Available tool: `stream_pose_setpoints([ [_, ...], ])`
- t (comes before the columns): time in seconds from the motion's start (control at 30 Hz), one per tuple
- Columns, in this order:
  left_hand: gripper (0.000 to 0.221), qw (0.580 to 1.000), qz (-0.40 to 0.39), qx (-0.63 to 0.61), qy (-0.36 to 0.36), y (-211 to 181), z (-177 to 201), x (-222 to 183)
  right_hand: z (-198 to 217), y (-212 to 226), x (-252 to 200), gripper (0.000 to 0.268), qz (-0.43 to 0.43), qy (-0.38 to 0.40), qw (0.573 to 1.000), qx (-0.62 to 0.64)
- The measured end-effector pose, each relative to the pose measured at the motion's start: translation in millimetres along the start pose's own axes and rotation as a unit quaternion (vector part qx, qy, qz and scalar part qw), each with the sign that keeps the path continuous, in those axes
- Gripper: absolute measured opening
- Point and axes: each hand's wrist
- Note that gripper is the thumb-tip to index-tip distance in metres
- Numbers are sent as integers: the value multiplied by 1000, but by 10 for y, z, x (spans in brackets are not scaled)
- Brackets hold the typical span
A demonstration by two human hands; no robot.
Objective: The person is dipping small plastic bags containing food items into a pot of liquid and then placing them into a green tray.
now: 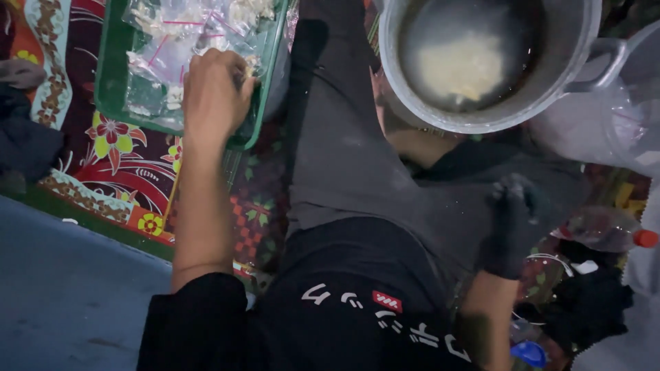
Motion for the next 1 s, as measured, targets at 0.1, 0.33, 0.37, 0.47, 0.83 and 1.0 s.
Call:
stream_pose_setpoints([
  [0.1, 15, 1000, 8, 26, -8, -6, 14, 25, -730, 420, -258, 22, -51, -30, 998, -26],
  [0.33, 14, 959, -99, -244, -107, -599, 402, -30, -1351, 676, -373, 48, 0, 165, 975, -152],
  [0.37, 13, 950, -120, -272, -94, -659, 402, -62, -1434, 714, -399, 62, -25, 200, 975, -90],
  [0.47, 18, 918, -142, -368, 39, -1159, 261, -200, -1730, 1087, -490, 97, -116, 280, 953, 9],
  [0.83, 36, 803, -99, -437, 394, -1578, -335, -436, -1410, -8, -269, 40, -213, 95, 972, 33],
  [1.0, 19, 849, -77, -403, 333, -1445, -714, -452, -1149, 57, -333, 43, 221, 243, 873, -359],
])
Point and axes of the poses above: each hand's wrist, its own x-axis towards the middle knuckle, its own z-axis out of the back of the hand, y = z × x, and after that the axes turned 9 degrees about y, right-handed
